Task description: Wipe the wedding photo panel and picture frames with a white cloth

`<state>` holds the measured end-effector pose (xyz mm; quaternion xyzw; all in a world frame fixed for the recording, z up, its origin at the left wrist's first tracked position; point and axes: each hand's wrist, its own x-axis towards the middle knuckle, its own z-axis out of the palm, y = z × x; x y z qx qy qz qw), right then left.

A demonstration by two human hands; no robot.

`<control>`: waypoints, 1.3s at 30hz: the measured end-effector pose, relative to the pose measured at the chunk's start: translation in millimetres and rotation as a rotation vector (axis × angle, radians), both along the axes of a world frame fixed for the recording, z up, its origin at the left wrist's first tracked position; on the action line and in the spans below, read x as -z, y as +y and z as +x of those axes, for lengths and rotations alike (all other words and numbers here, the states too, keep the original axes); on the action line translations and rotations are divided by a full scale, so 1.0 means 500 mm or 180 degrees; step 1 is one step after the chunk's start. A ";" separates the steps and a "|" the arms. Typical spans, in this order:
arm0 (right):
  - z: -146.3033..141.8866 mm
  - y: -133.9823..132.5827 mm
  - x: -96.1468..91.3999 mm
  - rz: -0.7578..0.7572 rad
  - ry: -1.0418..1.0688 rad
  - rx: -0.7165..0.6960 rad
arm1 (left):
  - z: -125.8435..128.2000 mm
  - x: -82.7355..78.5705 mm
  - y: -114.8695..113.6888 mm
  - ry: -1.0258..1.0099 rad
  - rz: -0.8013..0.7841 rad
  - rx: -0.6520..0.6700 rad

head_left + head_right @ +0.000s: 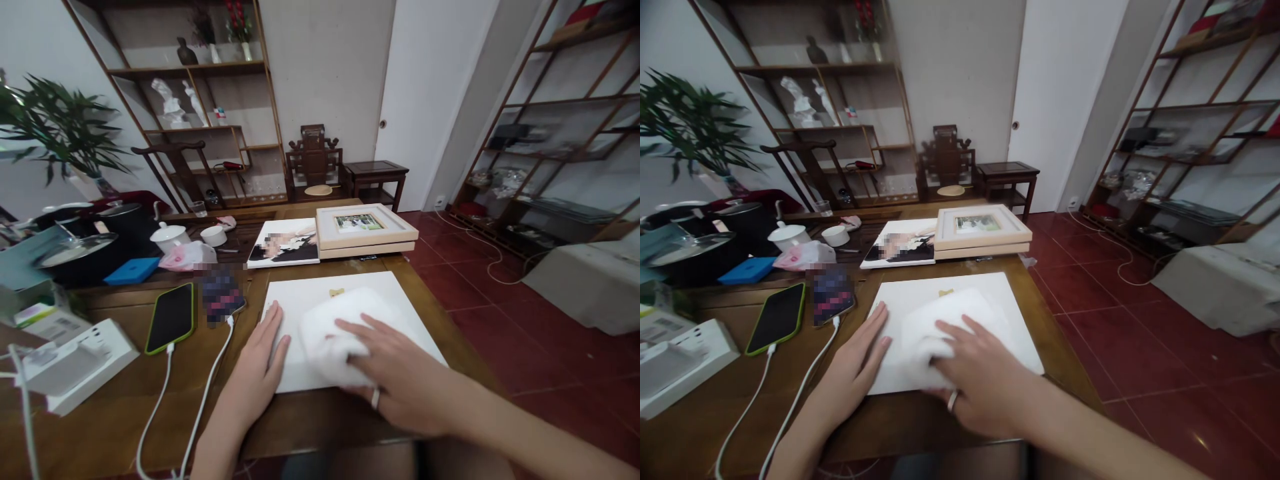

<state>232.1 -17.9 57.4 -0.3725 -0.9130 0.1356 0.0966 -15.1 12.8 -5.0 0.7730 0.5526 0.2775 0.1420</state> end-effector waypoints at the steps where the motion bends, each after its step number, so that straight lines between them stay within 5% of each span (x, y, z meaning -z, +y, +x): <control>1: 0.014 0.016 0.004 -0.0008 0.0024 0.0183 | 0.000 0.001 0.001 0.0056 0.0004 0.0014; 6: 0.065 0.114 0.026 0.0208 0.0037 0.0835 | 0.000 0.004 0.004 0.0178 0.0033 0.0039; 11: 0.088 0.153 0.034 0.0463 -0.0056 0.0877 | -0.001 0.005 0.004 0.0217 0.0044 -0.0001; 14: 0.095 0.106 0.034 0.0312 -0.0141 0.0768 | -0.001 0.004 0.004 0.0237 0.0045 -0.0007; 20: 0.116 -0.070 0.006 -0.0202 -0.0301 0.0365 | 0.003 0.004 0.002 0.0306 0.0062 -0.0005; 23: 0.126 -0.102 -0.011 -0.0372 -0.0353 0.0181 | 0.003 0.004 0.002 0.0312 0.0077 0.0002; 26: 0.127 -0.063 -0.010 -0.0367 -0.0430 0.0427 | 0.003 0.002 0.002 0.0337 0.0064 0.0010; 34: 0.113 0.168 0.030 0.0112 -0.0004 0.0590 | 0.004 -0.008 -0.002 0.0368 -0.0082 0.0001; 39: 0.107 0.170 0.034 0.0253 -0.0023 0.0568 | 0.002 -0.002 0.001 0.0346 -0.0093 0.0011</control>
